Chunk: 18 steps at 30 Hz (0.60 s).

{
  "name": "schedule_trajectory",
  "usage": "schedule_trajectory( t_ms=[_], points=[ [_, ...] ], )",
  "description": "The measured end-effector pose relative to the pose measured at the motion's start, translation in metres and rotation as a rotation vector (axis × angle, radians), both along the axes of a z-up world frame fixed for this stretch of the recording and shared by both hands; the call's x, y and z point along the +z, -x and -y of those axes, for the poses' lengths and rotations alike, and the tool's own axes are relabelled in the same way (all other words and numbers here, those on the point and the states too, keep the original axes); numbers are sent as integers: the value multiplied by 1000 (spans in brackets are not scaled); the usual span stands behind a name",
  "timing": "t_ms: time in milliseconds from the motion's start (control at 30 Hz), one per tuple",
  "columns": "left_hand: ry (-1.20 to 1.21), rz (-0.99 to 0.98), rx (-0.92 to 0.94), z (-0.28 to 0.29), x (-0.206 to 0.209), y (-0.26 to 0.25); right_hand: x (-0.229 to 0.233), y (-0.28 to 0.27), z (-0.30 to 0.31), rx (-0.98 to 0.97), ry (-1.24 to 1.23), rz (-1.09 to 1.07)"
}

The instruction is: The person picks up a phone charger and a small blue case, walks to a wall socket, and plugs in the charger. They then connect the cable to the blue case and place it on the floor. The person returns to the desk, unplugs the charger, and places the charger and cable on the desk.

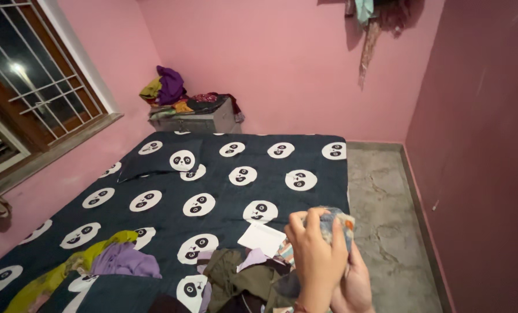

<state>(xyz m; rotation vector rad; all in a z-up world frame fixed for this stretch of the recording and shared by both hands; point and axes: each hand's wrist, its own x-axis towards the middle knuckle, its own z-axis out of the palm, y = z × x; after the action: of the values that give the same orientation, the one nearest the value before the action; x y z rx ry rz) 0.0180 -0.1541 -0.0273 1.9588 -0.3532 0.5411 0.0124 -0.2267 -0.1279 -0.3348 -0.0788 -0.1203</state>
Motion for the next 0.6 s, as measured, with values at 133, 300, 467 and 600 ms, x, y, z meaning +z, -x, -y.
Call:
schedule_trajectory(
  t_ms=[133, 300, 467, 600],
  points=[
    [186, -81, -115, -6, -9, 9, 1, 24, -6, -168, 67, -186],
    [146, 131, -461, -19, -33, 49, -14, 51, 10, -234, 112, -100],
    [185, 108, -359, -7, -31, 58, -9, 60, 6, -281, 104, -61],
    [165, -96, -232, 2, -22, 41, 11, 64, -8, -275, 63, -169]
  ],
)
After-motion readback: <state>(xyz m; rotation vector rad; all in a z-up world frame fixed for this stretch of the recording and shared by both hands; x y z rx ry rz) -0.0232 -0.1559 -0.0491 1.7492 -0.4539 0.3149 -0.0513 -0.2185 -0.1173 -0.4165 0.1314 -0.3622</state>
